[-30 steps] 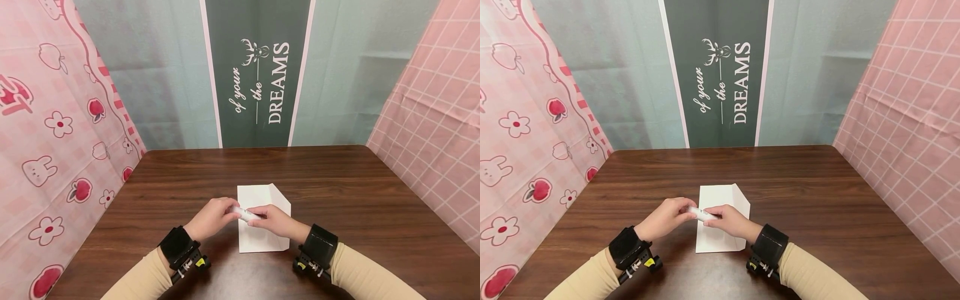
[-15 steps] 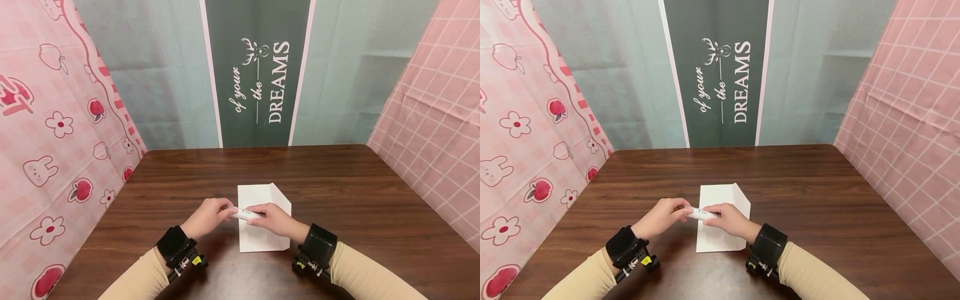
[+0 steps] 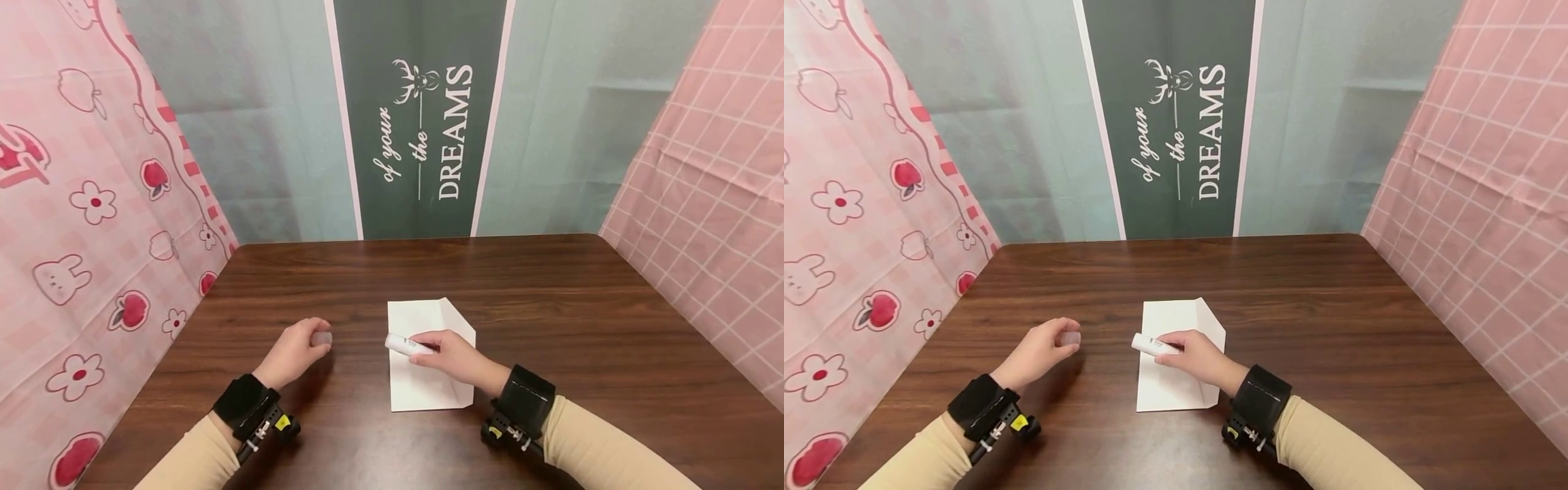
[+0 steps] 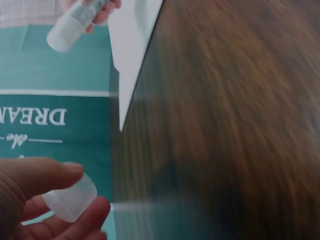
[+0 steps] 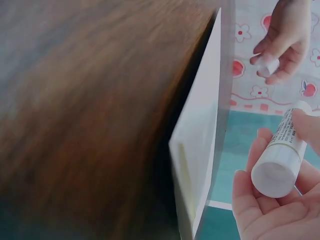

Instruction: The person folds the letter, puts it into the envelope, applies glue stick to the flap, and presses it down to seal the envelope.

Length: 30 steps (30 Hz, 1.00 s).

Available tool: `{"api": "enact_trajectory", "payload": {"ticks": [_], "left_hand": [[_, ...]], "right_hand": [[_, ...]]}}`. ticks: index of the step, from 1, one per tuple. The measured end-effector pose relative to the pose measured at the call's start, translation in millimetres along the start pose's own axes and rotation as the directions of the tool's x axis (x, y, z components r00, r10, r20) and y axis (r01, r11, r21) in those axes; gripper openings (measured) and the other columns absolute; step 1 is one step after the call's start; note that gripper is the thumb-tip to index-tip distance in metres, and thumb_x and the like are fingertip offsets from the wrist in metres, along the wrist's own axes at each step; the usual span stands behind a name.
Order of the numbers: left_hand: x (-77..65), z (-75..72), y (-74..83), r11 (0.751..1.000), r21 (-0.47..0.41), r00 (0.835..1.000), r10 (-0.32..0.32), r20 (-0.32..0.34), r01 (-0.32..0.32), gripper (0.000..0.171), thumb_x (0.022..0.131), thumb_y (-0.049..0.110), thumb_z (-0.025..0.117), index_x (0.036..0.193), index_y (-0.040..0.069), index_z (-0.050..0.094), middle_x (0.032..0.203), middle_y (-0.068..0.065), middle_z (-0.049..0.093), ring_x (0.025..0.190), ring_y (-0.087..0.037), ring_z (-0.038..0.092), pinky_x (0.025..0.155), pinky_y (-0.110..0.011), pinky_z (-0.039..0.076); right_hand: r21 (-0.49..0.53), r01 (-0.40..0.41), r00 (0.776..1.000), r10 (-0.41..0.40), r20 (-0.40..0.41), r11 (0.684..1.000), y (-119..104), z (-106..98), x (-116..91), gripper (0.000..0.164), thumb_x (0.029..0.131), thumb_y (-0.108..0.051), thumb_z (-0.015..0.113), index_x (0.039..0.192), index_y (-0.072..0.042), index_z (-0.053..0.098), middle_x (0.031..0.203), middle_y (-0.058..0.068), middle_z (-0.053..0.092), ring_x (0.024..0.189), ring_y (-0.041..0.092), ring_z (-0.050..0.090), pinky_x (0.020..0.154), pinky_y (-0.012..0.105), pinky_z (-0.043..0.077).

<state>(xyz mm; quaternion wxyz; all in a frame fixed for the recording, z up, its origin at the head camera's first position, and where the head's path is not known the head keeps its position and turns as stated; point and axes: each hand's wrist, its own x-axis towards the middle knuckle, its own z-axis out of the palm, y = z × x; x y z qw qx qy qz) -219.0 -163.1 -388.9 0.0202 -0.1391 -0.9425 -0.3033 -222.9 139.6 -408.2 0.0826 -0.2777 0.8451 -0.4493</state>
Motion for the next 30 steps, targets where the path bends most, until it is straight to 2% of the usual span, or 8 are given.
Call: {"api": "enact_trajectory", "payload": {"ticks": [3, 8, 13, 19, 23, 26, 28, 30], "left_hand": [[-1.7, -0.5, -7.4, 0.999, 0.053, 1.000, 0.012, 0.010, -0.012, 0.024, 0.083, 0.011, 0.067, 0.105, 0.002, 0.065, 0.097, -0.008, 0.062, 0.087, -0.019, 0.058, 0.078, -0.039, 0.048], [-4.2, -3.8, -16.5, 0.997, 0.053, 0.999, -0.049, 0.006, 0.048, 0.019, 0.083, 0.013, 0.067, 0.100, 0.004, 0.065, 0.091, -0.004, 0.063, 0.078, -0.016, 0.056, 0.072, -0.037, 0.047], [-5.8, -6.4, -22.7, 0.993, 0.049, 0.994, -0.106, 0.017, 0.105, 0.026, 0.083, 0.013, 0.068, 0.106, 0.003, 0.062, 0.096, -0.006, 0.065, 0.083, -0.019, 0.058, 0.074, -0.039, 0.049], [-6.5, -5.4, -26.5, 0.983, 0.134, 0.991, -0.130, 0.032, 0.124, 0.034, 0.081, 0.012, 0.070, 0.111, 0.000, 0.060, 0.095, -0.009, 0.063, 0.082, -0.020, 0.058, 0.074, -0.040, 0.048], [-7.5, -5.8, -28.4, 0.978, 0.179, 0.994, -0.111, 0.024, 0.105, 0.035, 0.080, 0.013, 0.069, 0.111, -0.002, 0.060, 0.095, -0.011, 0.062, 0.085, -0.023, 0.059, 0.076, -0.043, 0.048], [-7.6, -5.0, -26.3, 0.976, 0.207, 0.998, -0.068, -0.017, 0.070, 0.037, 0.080, 0.013, 0.069, 0.113, -0.002, 0.060, 0.101, -0.014, 0.061, 0.089, -0.025, 0.060, 0.076, -0.044, 0.048], [-6.2, -2.5, -20.4, 0.980, 0.195, 0.999, -0.021, -0.050, 0.031, 0.040, 0.080, 0.014, 0.070, 0.116, -0.001, 0.058, 0.107, -0.016, 0.059, 0.088, -0.026, 0.061, 0.076, -0.043, 0.048], [-3.9, 1.2, -9.8, 0.991, 0.131, 0.997, 0.033, -0.071, -0.023, 0.043, 0.082, 0.016, 0.071, 0.120, 0.001, 0.057, 0.114, -0.015, 0.058, 0.095, -0.026, 0.060, 0.080, -0.043, 0.048]], "right_hand": [[0.012, -0.020, 1.000, 0.020, 0.006, 1.000, -2, 1, 0, 0.033, 0.085, -0.022, 0.069, 0.111, 0.000, 0.066, 0.094, 0.005, 0.066, 0.078, 0.013, 0.054, 0.070, 0.024, 0.045], [0.011, -0.026, 1.000, 0.026, 0.010, 1.000, -2, 2, -1, 0.035, 0.086, -0.021, 0.068, 0.112, 0.001, 0.065, 0.096, 0.007, 0.066, 0.079, 0.013, 0.053, 0.070, 0.024, 0.045], [0.009, -0.021, 1.000, 0.020, 0.010, 1.000, -2, 2, 0, 0.034, 0.086, -0.017, 0.067, 0.112, 0.004, 0.064, 0.096, 0.009, 0.066, 0.078, 0.013, 0.053, 0.069, 0.024, 0.045], [0.005, -0.026, 1.000, 0.026, 0.012, 1.000, -3, 3, 0, 0.033, 0.087, -0.015, 0.067, 0.112, 0.005, 0.064, 0.096, 0.010, 0.066, 0.078, 0.014, 0.053, 0.069, 0.025, 0.045], [0.022, -0.026, 1.000, 0.025, 0.016, 0.999, -1, 3, -1, 0.034, 0.086, -0.019, 0.067, 0.113, 0.003, 0.064, 0.097, 0.008, 0.066, 0.080, 0.014, 0.054, 0.071, 0.025, 0.046], [0.039, -0.025, 1.000, 0.025, 0.013, 0.999, 0, 4, 0, 0.035, 0.087, -0.021, 0.067, 0.113, 0.002, 0.064, 0.097, 0.008, 0.066, 0.080, 0.015, 0.055, 0.071, 0.026, 0.046], [0.053, -0.019, 1.000, 0.019, 0.008, 0.998, 0, 5, 0, 0.035, 0.087, -0.021, 0.067, 0.113, 0.002, 0.064, 0.098, 0.008, 0.066, 0.080, 0.015, 0.055, 0.071, 0.025, 0.046], [0.076, -0.023, 1.000, 0.023, -0.003, 0.997, -1, 6, 1, 0.035, 0.087, -0.022, 0.067, 0.113, 0.001, 0.064, 0.099, 0.007, 0.065, 0.081, 0.014, 0.055, 0.071, 0.025, 0.046]]}}
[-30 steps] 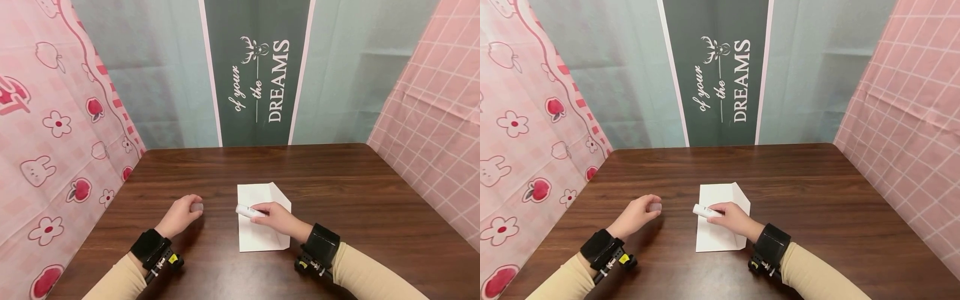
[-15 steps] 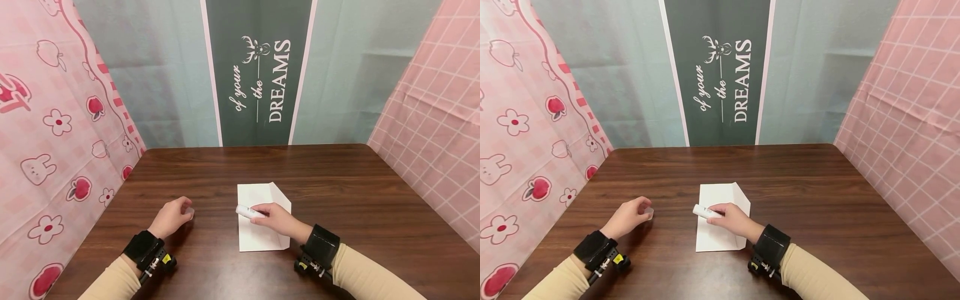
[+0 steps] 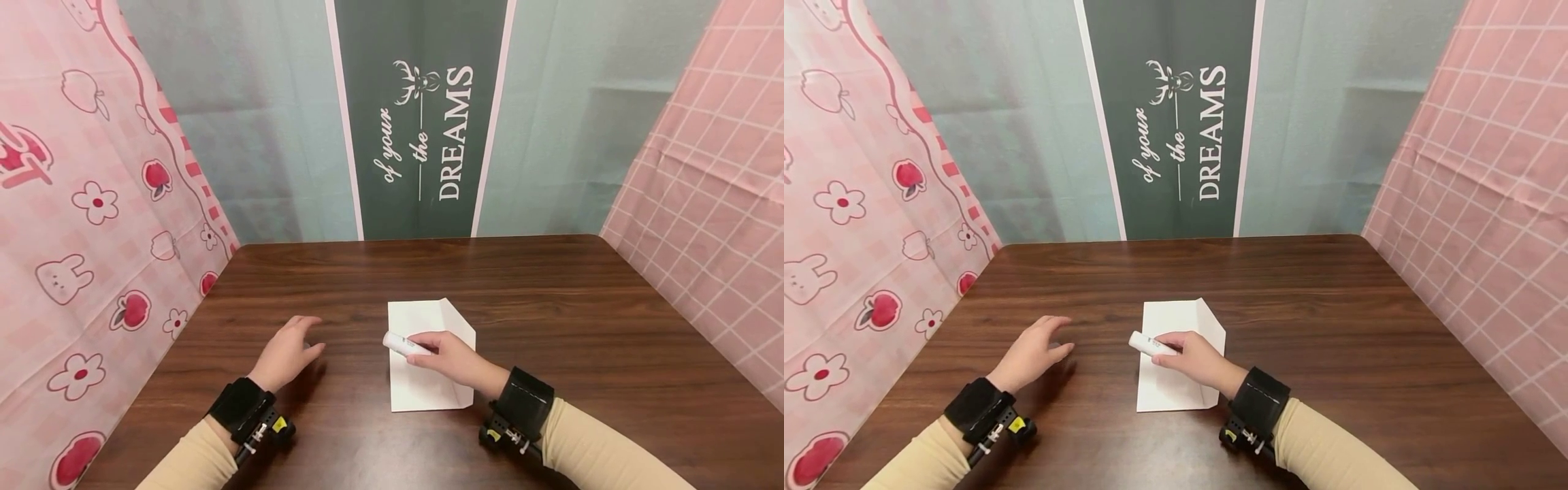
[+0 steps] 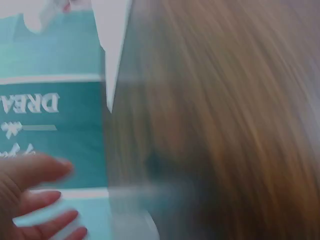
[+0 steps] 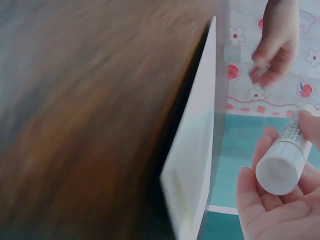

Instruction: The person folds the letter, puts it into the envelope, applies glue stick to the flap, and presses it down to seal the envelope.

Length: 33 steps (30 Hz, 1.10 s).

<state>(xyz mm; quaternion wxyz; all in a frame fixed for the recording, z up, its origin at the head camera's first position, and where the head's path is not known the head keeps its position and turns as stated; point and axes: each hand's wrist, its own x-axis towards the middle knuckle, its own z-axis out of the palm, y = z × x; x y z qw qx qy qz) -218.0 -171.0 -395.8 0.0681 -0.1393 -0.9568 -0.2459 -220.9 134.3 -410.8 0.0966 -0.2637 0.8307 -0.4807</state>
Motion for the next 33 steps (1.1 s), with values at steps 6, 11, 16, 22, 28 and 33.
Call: {"api": "enact_trajectory", "payload": {"ticks": [6, 11, 16, 22, 28, 33], "left_hand": [[10.4, 12.6, 46.8, 0.889, -0.452, 0.993, 0.109, 0.043, -0.078, 0.053, 0.085, 0.023, 0.070, 0.130, 0.004, 0.050, 0.116, -0.011, 0.060, 0.108, -0.023, 0.057, 0.089, -0.042, 0.046], [18.1, 27.3, 76.6, 0.704, -0.710, 0.979, 0.129, 0.159, 0.023, 0.046, 0.086, 0.027, 0.068, 0.123, 0.003, 0.055, 0.111, -0.009, 0.063, 0.101, -0.022, 0.061, 0.088, -0.039, 0.047], [22.5, 39.1, 91.5, 0.595, -0.791, 0.977, 0.046, 0.208, 0.141, 0.038, 0.086, 0.032, 0.067, 0.115, 0.007, 0.063, 0.109, -0.005, 0.065, 0.103, -0.020, 0.058, 0.096, -0.046, 0.039], [27.8, 47.6, 95.9, 0.460, -0.874, 0.987, -0.062, 0.148, 0.160, 0.040, 0.089, 0.029, 0.064, 0.117, 0.001, 0.057, 0.107, -0.009, 0.063, 0.102, -0.021, 0.058, 0.093, -0.041, 0.043], [29.9, 49.7, 98.3, 0.394, -0.907, 0.988, -0.095, 0.123, 0.151, 0.040, 0.091, 0.025, 0.062, 0.121, 0.000, 0.052, 0.110, -0.013, 0.063, 0.101, -0.022, 0.061, 0.088, -0.037, 0.047], [30.2, 49.2, 101.8, 0.375, -0.915, 0.988, -0.099, 0.120, 0.149, 0.042, 0.091, 0.024, 0.061, 0.123, -0.001, 0.051, 0.113, -0.015, 0.062, 0.104, -0.024, 0.061, 0.089, -0.038, 0.047]], "right_hand": [[0.176, -0.034, 0.999, 0.039, -0.027, 0.984, -11, 3, 2, 0.037, 0.088, -0.023, 0.065, 0.116, 0.001, 0.062, 0.101, 0.009, 0.066, 0.086, 0.016, 0.057, 0.075, 0.029, 0.047], [0.299, -0.056, 0.997, 0.072, -0.042, 0.953, -19, 4, 1, 0.042, 0.089, -0.023, 0.064, 0.122, 0.002, 0.057, 0.106, 0.019, 0.064, 0.095, 0.028, 0.059, 0.076, 0.031, 0.047], [0.314, -0.064, 0.992, 0.095, -0.086, 0.947, -21, 3, -1, 0.043, 0.090, -0.024, 0.063, 0.124, 0.002, 0.056, 0.108, 0.020, 0.064, 0.098, 0.034, 0.058, 0.078, 0.032, 0.048], [0.319, -0.069, 0.974, 0.133, -0.185, 0.945, -19, 2, -3, 0.049, 0.085, -0.019, 0.069, 0.127, -0.001, 0.052, 0.118, 0.016, 0.058, 0.093, 0.021, 0.060, 0.081, 0.032, 0.050], [0.364, -0.086, 0.939, 0.198, -0.282, 0.928, -17, 1, -4, 0.037, 0.084, -0.009, 0.070, 0.116, 0.002, 0.056, 0.113, 0.015, 0.059, 0.088, 0.018, 0.061, 0.077, 0.027, 0.049], [0.370, -0.104, 0.908, 0.240, -0.343, 0.923, -18, -1, -4, 0.030, 0.082, -0.009, 0.071, 0.107, 0.001, 0.059, 0.101, 0.011, 0.063, 0.088, 0.019, 0.062, 0.079, 0.029, 0.050]]}}
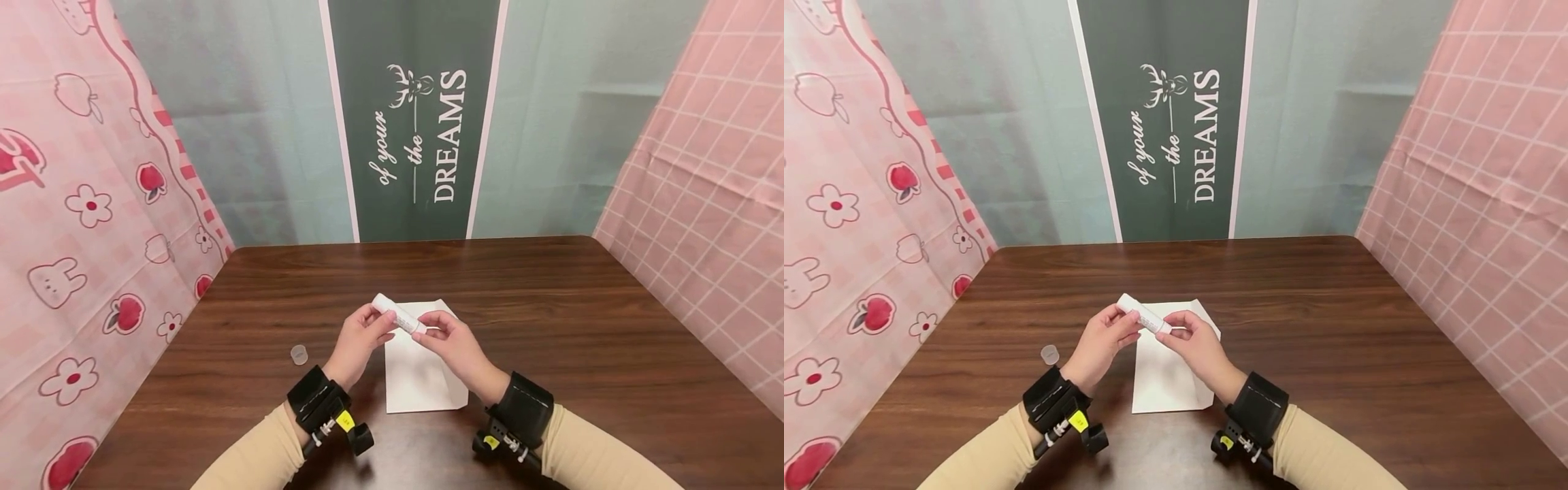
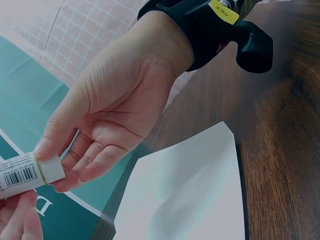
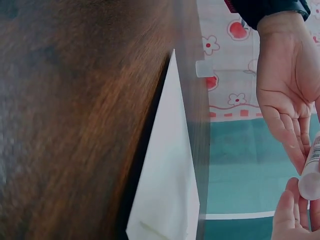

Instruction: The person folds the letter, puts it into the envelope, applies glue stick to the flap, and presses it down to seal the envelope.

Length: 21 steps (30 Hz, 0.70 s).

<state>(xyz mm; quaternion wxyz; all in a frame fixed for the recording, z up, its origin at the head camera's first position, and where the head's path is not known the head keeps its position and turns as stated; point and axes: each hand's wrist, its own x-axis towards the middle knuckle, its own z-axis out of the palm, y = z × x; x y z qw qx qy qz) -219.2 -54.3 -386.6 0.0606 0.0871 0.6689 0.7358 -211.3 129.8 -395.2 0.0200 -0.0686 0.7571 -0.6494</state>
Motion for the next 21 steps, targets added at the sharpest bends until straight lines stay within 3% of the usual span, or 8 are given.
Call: {"api": "enact_trajectory", "payload": {"ticks": [5, 10, 16, 21], "left_hand": [[-0.1, 1.6, 1.6, 1.000, -0.002, 1.000, 0.010, 0.002, -0.010, 0.045, 0.089, 0.028, 0.063, 0.122, -0.002, 0.052, 0.112, -0.015, 0.062, 0.104, -0.024, 0.061, 0.088, -0.035, 0.047], [-0.2, 2.6, 1.1, 1.000, -0.012, 1.000, 0.022, -0.005, -0.022, 0.048, 0.088, 0.030, 0.064, 0.121, -0.003, 0.052, 0.112, -0.016, 0.062, 0.104, -0.024, 0.061, 0.088, -0.034, 0.047], [-0.3, 3.5, 0.9, 0.999, -0.036, 0.999, 0.035, -0.012, -0.035, 0.048, 0.088, 0.027, 0.065, 0.122, -0.004, 0.052, 0.111, -0.016, 0.062, 0.103, -0.024, 0.062, 0.087, -0.034, 0.048], [-0.6, 4.5, 1.3, 0.998, -0.050, 0.998, 0.047, -0.029, -0.048, 0.045, 0.088, 0.026, 0.065, 0.119, -0.004, 0.052, 0.110, -0.016, 0.061, 0.103, -0.024, 0.062, 0.086, -0.034, 0.048]], "right_hand": [[0.005, -0.004, 0.999, 0.004, -0.034, 1.000, -0.9, -1.2, -0.9, 0.029, 0.081, -0.011, 0.072, 0.105, 0.000, 0.061, 0.094, 0.010, 0.063, 0.087, 0.021, 0.062, 0.079, 0.030, 0.051], [0.121, -0.044, 0.999, 0.042, 0.017, 0.992, 2.9, -3.7, 0.6, 0.030, 0.085, -0.010, 0.068, 0.109, 0.004, 0.058, 0.094, 0.012, 0.064, 0.091, 0.025, 0.063, 0.081, 0.032, 0.051], [0.252, -0.083, 0.994, 0.063, 0.088, 0.964, 4.2, -5.3, 0.6, 0.034, 0.089, -0.012, 0.063, 0.112, 0.010, 0.052, 0.098, 0.013, 0.066, 0.091, 0.018, 0.065, 0.084, 0.032, 0.049], [0.194, -0.063, 0.995, 0.045, 0.094, 0.979, 3.6, -5.6, -0.3, 0.033, 0.089, -0.014, 0.064, 0.115, 0.004, 0.054, 0.107, 0.012, 0.061, 0.101, 0.025, 0.060, 0.090, 0.037, 0.046]]}}
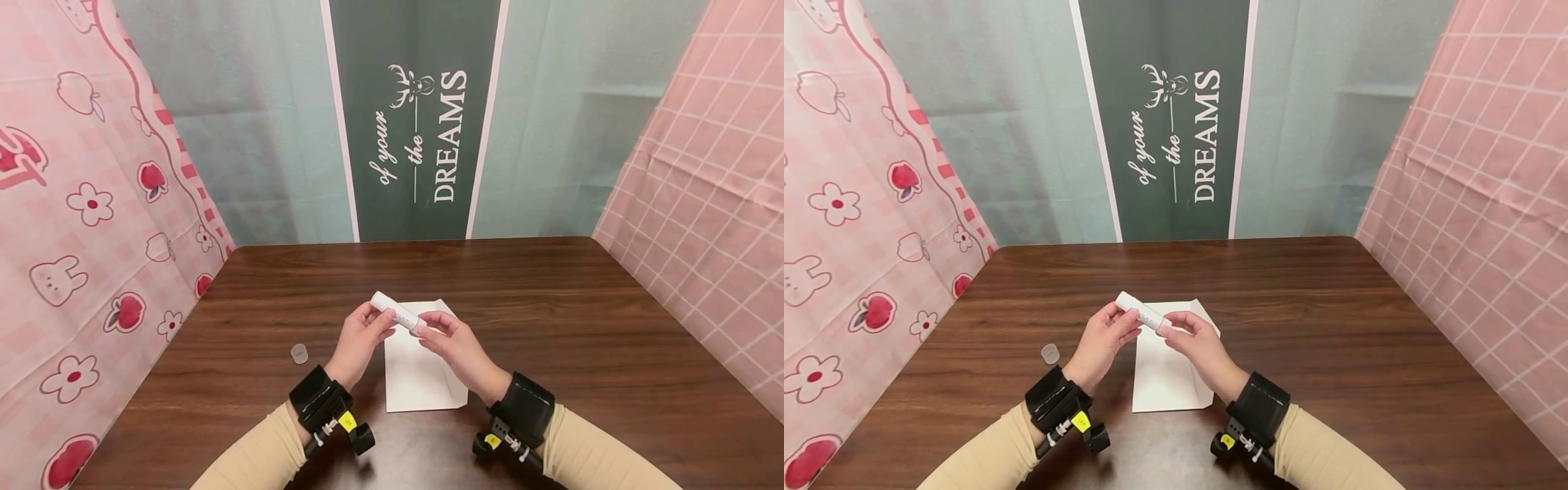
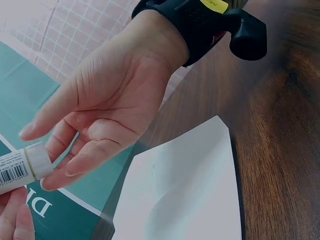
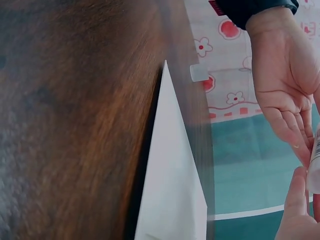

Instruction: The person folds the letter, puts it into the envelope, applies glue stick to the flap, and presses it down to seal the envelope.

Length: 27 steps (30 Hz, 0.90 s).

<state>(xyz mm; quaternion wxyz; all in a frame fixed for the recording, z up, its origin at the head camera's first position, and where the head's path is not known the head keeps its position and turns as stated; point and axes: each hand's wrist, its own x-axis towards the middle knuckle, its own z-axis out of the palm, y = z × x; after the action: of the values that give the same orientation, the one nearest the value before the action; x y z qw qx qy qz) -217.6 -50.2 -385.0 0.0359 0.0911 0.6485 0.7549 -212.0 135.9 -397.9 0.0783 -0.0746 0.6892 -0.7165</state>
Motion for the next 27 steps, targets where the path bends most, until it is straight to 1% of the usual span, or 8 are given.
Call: {"api": "enact_trajectory", "payload": {"ticks": [4, 9, 12, 16, 19, 21, 23, 27], "left_hand": [[0.2, -0.2, -0.4, 1.000, 0.007, 1.000, 0.009, -0.001, -0.009, 0.044, 0.089, 0.026, 0.064, 0.119, -0.004, 0.052, 0.110, -0.017, 0.061, 0.103, -0.025, 0.062, 0.086, -0.034, 0.048], [2.5, -1.0, -3.7, 1.000, -0.009, 1.000, 0.007, 0.006, -0.006, 0.041, 0.089, 0.023, 0.064, 0.118, -0.005, 0.052, 0.110, -0.017, 0.061, 0.103, -0.024, 0.062, 0.087, -0.034, 0.048], [3.5, -1.4, -5.5, 1.000, -0.017, 1.000, 0.008, 0.005, -0.008, 0.040, 0.090, 0.022, 0.063, 0.117, -0.005, 0.052, 0.109, -0.017, 0.061, 0.103, -0.024, 0.062, 0.087, -0.035, 0.048], [4.0, -1.9, -6.0, 1.000, -0.018, 1.000, 0.012, -0.003, -0.012, 0.040, 0.089, 0.023, 0.064, 0.116, -0.003, 0.052, 0.108, -0.015, 0.062, 0.102, -0.023, 0.062, 0.086, -0.034, 0.048], [3.8, -1.9, -5.7, 1.000, -0.020, 1.000, 0.009, -0.005, -0.009, 0.039, 0.089, 0.024, 0.065, 0.115, -0.002, 0.052, 0.108, -0.015, 0.062, 0.101, -0.023, 0.062, 0.086, -0.034, 0.048], [3.5, -1.9, -5.4, 1.000, -0.017, 1.000, 0.007, -0.003, -0.007, 0.039, 0.089, 0.023, 0.064, 0.115, -0.003, 0.052, 0.108, -0.015, 0.062, 0.101, -0.023, 0.062, 0.086, -0.033, 0.048], [3.0, -2.1, -5.1, 1.000, -0.010, 1.000, 0.002, 0.000, -0.002, 0.038, 0.090, 0.023, 0.063, 0.116, -0.003, 0.052, 0.108, -0.015, 0.062, 0.102, -0.023, 0.062, 0.086, -0.033, 0.048], [1.7, -3.3, -4.6, 1.000, 0.008, 1.000, -0.008, 0.002, 0.008, 0.039, 0.090, 0.023, 0.063, 0.117, -0.002, 0.052, 0.110, -0.015, 0.062, 0.102, -0.023, 0.062, 0.087, -0.033, 0.048]], "right_hand": [[-0.086, 0.006, 1.000, -0.007, -0.016, 0.996, -0.5, -0.2, -0.6, 0.033, 0.086, -0.018, 0.068, 0.112, -0.001, 0.058, 0.106, 0.012, 0.062, 0.105, 0.034, 0.058, 0.089, 0.038, 0.046], [0.012, 0.023, 1.000, -0.023, 0.010, 1.000, 0.1, -2.2, 0.2, 0.041, 0.082, -0.021, 0.072, 0.110, 0.007, 0.059, 0.100, 0.014, 0.066, 0.096, 0.026, 0.065, 0.082, 0.031, 0.050], [0.069, 0.014, 1.000, -0.016, 0.024, 0.998, 1.4, -3.0, 1.2, 0.042, 0.082, -0.020, 0.072, 0.110, 0.008, 0.059, 0.101, 0.014, 0.066, 0.095, 0.023, 0.065, 0.082, 0.030, 0.050], [0.023, -0.010, 1.000, 0.009, 0.013, 1.000, 0.9, -3.1, 3.2, 0.040, 0.084, -0.017, 0.070, 0.115, 0.004, 0.057, 0.106, 0.014, 0.063, 0.102, 0.028, 0.060, 0.086, 0.033, 0.048], [-0.033, -0.019, 1.000, 0.020, 0.005, 0.999, -0.4, -3.3, 3.8, 0.038, 0.085, -0.015, 0.068, 0.117, 0.003, 0.056, 0.105, 0.014, 0.062, 0.104, 0.033, 0.058, 0.087, 0.032, 0.048], [-0.030, -0.027, 1.000, 0.028, 0.010, 0.999, -1.2, -3.9, 3.9, 0.038, 0.086, -0.015, 0.068, 0.116, 0.005, 0.055, 0.102, 0.014, 0.063, 0.104, 0.034, 0.059, 0.087, 0.032, 0.048], [-0.009, -0.040, 0.999, 0.040, 0.022, 0.999, -2.3, -4.6, 3.5, 0.039, 0.087, -0.015, 0.067, 0.116, 0.007, 0.054, 0.100, 0.012, 0.064, 0.102, 0.030, 0.062, 0.086, 0.032, 0.048], [0.026, -0.041, 0.998, 0.039, 0.053, 0.999, -3.4, -5.9, 2.9, 0.039, 0.088, -0.015, 0.065, 0.117, 0.008, 0.051, 0.102, 0.013, 0.065, 0.099, 0.025, 0.064, 0.085, 0.034, 0.048]]}}
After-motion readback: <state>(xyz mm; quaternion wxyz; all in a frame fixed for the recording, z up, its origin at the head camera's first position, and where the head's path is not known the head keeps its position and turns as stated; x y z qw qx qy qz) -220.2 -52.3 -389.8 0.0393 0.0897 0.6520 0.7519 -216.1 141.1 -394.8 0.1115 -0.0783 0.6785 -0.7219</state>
